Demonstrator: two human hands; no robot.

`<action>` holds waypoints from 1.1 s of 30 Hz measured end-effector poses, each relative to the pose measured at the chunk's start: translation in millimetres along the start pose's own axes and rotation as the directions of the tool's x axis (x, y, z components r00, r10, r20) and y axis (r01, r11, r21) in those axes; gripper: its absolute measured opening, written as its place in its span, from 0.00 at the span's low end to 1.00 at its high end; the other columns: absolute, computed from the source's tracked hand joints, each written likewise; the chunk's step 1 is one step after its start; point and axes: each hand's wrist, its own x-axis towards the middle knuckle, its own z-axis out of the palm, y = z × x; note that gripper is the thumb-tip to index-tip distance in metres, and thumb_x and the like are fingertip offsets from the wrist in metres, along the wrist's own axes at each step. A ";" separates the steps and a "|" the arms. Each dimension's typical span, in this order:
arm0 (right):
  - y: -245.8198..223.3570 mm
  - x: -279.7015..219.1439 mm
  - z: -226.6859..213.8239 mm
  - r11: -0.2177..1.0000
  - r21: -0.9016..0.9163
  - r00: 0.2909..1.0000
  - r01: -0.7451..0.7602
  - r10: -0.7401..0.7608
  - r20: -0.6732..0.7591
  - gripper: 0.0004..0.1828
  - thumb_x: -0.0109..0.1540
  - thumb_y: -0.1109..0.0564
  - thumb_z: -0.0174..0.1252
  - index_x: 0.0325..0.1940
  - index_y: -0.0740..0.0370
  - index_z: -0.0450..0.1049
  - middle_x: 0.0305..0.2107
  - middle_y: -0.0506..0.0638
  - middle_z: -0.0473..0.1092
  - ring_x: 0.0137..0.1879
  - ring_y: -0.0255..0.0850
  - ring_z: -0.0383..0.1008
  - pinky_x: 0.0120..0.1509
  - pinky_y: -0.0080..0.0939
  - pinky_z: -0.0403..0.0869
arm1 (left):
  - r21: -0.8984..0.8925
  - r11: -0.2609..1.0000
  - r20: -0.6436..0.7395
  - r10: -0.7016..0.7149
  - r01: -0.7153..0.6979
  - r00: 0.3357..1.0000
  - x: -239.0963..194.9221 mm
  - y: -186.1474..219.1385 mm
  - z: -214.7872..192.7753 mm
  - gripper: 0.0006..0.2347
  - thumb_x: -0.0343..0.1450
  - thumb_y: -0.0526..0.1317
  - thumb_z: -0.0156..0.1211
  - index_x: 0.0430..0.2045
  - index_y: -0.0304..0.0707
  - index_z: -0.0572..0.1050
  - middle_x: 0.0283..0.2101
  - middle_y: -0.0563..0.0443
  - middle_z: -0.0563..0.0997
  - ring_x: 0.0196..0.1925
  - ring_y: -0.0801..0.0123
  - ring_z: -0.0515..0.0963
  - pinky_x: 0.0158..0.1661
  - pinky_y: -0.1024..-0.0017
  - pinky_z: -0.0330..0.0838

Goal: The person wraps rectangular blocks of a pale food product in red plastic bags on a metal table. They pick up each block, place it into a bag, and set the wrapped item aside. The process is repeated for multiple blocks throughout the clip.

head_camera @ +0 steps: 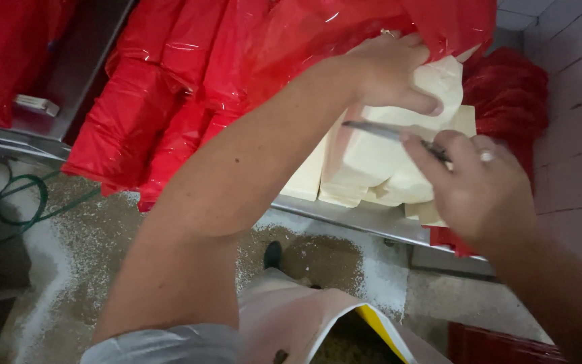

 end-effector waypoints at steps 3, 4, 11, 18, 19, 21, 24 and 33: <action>-16.5 52.8 -18.9 0.317 0.011 0.158 -0.949 0.443 0.882 0.38 0.64 0.21 0.39 0.54 0.50 0.77 0.54 0.59 0.71 0.58 0.57 0.73 0.56 0.58 0.68 | 0.047 0.999 -0.001 -0.024 0.024 1.000 -1.0 -0.7 1.1 0.41 0.65 0.70 0.59 0.66 0.42 0.63 0.71 0.45 0.63 0.70 0.46 0.62 0.62 0.56 0.60; -18.4 -1.1 49.3 0.322 0.012 0.162 -0.947 0.446 0.880 0.38 0.64 0.21 0.39 0.54 0.50 0.77 0.54 0.59 0.71 0.58 0.57 0.73 0.56 0.58 0.68 | 0.046 0.999 -0.008 -0.024 0.025 1.000 -3.9 -0.1 1.2 0.41 0.65 0.70 0.59 0.66 0.42 0.63 0.71 0.45 0.63 0.70 0.46 0.62 0.62 0.56 0.60; -3.1 -69.6 72.2 0.955 0.295 0.997 0.019 -0.041 0.070 0.24 0.64 0.65 0.63 0.65 0.56 0.76 0.39 0.57 0.73 0.32 0.44 0.75 0.28 0.40 0.77 | 0.028 0.999 -0.030 0.021 -0.020 0.999 1.8 -7.1 6.1 0.41 0.65 0.70 0.61 0.66 0.41 0.63 0.70 0.42 0.64 0.70 0.43 0.62 0.62 0.55 0.60; -10.8 -1.1 -6.0 0.976 0.215 0.999 -0.036 0.042 -0.024 0.25 0.67 0.73 0.50 0.68 0.65 0.77 0.43 0.58 0.68 0.45 0.47 0.75 0.37 0.41 0.73 | -0.046 0.995 0.073 -0.083 0.086 0.994 -0.4 4.1 -8.0 0.41 0.64 0.69 0.61 0.68 0.45 0.59 0.72 0.47 0.61 0.72 0.47 0.57 0.64 0.57 0.59; -12.1 -4.8 -7.3 0.975 0.217 0.999 -0.037 0.042 -0.021 0.25 0.67 0.73 0.50 0.68 0.65 0.77 0.43 0.58 0.68 0.45 0.47 0.75 0.37 0.41 0.73 | -0.049 0.995 0.075 -0.083 0.087 0.994 2.3 8.9 -8.5 0.41 0.64 0.69 0.61 0.68 0.45 0.59 0.72 0.47 0.61 0.72 0.47 0.57 0.64 0.57 0.59; -14.8 -12.6 -11.4 0.984 0.035 0.948 -0.176 0.160 0.275 0.35 0.61 0.61 0.55 0.74 0.48 0.72 0.45 0.48 0.67 0.24 0.48 0.71 0.22 0.47 0.73 | 0.098 0.985 0.117 -0.155 0.144 0.981 7.9 19.3 -9.2 0.45 0.65 0.74 0.59 0.71 0.45 0.55 0.76 0.46 0.53 0.74 0.42 0.55 0.65 0.47 0.56; -18.3 -17.8 -22.1 0.989 -0.106 0.974 -0.099 0.118 0.191 0.30 0.63 0.62 0.60 0.71 0.48 0.77 0.42 0.43 0.68 0.25 0.37 0.66 0.23 0.34 0.67 | 0.188 0.964 0.072 -0.203 0.186 0.976 26.0 31.1 7.1 0.49 0.62 0.81 0.55 0.71 0.49 0.56 0.72 0.45 0.59 0.70 0.41 0.62 0.61 0.50 0.63; -65.2 -41.1 6.0 0.800 0.434 0.793 -0.413 0.081 0.604 0.30 0.63 0.61 0.52 0.72 0.61 0.64 0.41 0.57 0.70 0.19 0.44 0.71 0.19 0.45 0.78 | 0.172 0.958 -0.012 -0.231 0.230 0.973 26.0 29.5 13.2 0.49 0.62 0.81 0.59 0.71 0.50 0.55 0.73 0.47 0.60 0.73 0.40 0.57 0.63 0.46 0.60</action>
